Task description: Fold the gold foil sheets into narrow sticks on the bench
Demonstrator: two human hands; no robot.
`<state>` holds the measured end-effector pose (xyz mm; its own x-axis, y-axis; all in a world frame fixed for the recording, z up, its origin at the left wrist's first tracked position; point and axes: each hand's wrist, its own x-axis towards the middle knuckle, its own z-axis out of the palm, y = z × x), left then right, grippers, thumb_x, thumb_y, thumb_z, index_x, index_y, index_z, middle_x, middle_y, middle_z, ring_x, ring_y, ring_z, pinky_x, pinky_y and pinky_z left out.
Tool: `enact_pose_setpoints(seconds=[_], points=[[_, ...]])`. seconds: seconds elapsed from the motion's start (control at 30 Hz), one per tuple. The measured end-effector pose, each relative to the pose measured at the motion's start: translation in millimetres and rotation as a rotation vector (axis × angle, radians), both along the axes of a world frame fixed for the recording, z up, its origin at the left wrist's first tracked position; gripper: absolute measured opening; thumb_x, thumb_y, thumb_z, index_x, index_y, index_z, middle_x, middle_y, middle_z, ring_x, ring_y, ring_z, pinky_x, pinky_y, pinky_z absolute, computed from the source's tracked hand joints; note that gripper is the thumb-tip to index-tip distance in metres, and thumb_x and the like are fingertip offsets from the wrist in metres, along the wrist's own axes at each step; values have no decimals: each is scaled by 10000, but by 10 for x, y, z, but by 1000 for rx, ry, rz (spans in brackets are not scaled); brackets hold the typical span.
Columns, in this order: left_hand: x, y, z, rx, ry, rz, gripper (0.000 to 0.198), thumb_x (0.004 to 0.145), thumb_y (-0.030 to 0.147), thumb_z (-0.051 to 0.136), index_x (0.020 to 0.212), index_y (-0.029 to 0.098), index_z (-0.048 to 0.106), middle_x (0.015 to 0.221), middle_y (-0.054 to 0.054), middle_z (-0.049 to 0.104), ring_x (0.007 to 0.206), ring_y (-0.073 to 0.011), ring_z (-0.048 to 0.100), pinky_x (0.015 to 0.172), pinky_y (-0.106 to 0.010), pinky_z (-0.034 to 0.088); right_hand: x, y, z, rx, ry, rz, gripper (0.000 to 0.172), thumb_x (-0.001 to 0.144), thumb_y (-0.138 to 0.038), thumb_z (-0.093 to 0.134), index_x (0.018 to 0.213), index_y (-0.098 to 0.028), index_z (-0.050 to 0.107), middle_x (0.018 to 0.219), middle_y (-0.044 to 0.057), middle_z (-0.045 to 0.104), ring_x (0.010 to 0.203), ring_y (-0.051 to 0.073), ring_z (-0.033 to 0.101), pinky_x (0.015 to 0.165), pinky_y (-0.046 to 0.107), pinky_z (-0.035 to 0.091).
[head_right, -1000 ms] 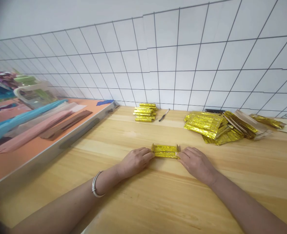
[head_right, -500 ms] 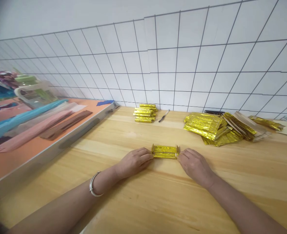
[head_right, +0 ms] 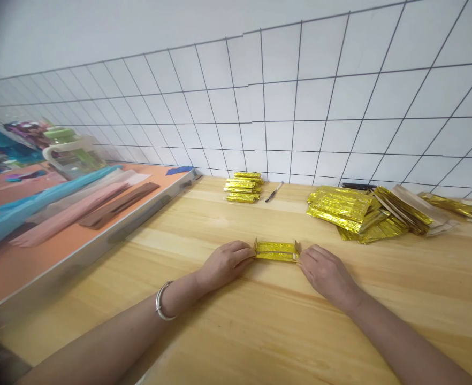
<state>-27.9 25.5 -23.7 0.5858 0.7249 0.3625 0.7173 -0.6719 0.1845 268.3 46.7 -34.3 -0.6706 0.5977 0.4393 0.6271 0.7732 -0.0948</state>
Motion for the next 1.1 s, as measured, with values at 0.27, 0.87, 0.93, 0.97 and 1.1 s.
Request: enact_pose_setpoints(seconds=[0.27,0.87,0.93,0.97,1.1], points=[[2,22,1,28,-24,25,194,905,245,440,913,189,626,879,-55,616,855,-150,562,795,-290,448,-11,-1,28,1,-17,24,154,890,-191,452,869,-194,605,823,63,614,830,187,556,749,332,466],[41,-23,-13,-66,-111,-29,155,897,170,426,907,176,581,1023,-59,629,957,-156,584,861,-299,460,46,19,-78,0,31,16,214,870,-161,471,1044,-212,585,1084,75,641,1032,203,573,902,387,494],[35,-18,1,-51,-84,-47,144,892,161,433,919,177,573,999,-62,644,962,-159,590,862,-307,455,45,22,-79,15,15,6,237,870,-166,474,1080,-208,577,1091,76,643,1034,205,576,907,393,492],[32,-16,10,-42,-70,-55,142,890,156,434,925,177,570,990,-61,649,970,-161,590,865,-309,451,39,21,-69,22,16,7,238,870,-165,474,1080,-206,579,1089,76,645,1034,205,576,907,393,492],[22,-8,30,-24,-33,-74,141,889,143,431,939,175,559,982,-56,660,1003,-163,585,875,-308,434,6,13,-17,-4,46,34,218,869,-146,460,1027,-205,598,1054,70,652,1021,196,576,886,376,503]])
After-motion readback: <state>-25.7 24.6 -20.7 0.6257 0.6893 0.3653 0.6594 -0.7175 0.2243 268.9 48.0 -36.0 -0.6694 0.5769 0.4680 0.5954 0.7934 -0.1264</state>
